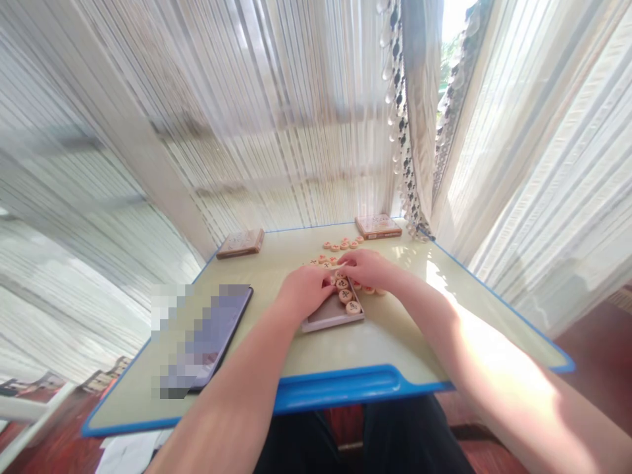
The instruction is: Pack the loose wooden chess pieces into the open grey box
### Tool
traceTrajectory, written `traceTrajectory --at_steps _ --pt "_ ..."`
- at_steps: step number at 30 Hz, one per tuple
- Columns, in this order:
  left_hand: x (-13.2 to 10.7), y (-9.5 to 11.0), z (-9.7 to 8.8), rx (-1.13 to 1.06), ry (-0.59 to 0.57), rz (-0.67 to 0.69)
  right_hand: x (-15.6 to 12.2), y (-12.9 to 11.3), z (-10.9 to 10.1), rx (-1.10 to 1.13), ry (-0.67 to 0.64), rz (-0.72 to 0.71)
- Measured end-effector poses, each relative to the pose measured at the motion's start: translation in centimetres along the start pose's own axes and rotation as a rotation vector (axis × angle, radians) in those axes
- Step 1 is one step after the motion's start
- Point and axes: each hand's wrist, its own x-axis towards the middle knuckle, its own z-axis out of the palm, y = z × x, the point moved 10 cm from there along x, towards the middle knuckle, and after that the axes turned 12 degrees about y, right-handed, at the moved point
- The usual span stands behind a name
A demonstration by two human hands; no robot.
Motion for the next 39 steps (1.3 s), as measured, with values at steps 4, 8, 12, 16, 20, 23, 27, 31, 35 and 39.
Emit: traceTrajectory --at_steps 4,8,12,16,20,23,27,31,35,39 --pt "0.2 0.0 0.1 0.005 -0.009 0.003 -0.1 0.1 -0.1 -0.002 -0.001 0.014" --pt "0.3 0.2 0.1 0.001 -0.005 0.024 -0.3 -0.1 -0.1 0.003 -0.004 0.008" --pt "0.2 0.3 0.2 -0.001 -0.011 0.016 -0.3 -0.1 -0.1 -0.002 0.002 -0.001" --pt "0.3 0.2 0.3 0.004 -0.006 0.014 -0.1 0.0 0.1 -0.014 0.005 -0.018" --pt "0.4 0.2 0.4 0.009 0.019 0.034 -0.1 0.1 0.2 -0.010 0.008 -0.017" --pt "0.4 0.1 0.3 0.015 0.023 0.034 0.0 0.0 0.1 -0.018 0.012 -0.025" --pt "-0.1 -0.2 0.2 0.025 -0.022 0.021 0.1 0.1 0.2 -0.034 0.005 -0.031" --pt "-0.6 -0.4 0.4 -0.012 -0.094 0.006 0.0 0.1 0.0 -0.035 0.011 -0.041" --pt "-0.8 0.0 0.6 -0.056 -0.121 0.006 -0.2 -0.1 -0.1 -0.021 0.015 -0.052" --pt "-0.8 0.7 0.6 -0.088 -0.120 0.028 0.0 0.4 0.3 -0.017 0.004 -0.028"
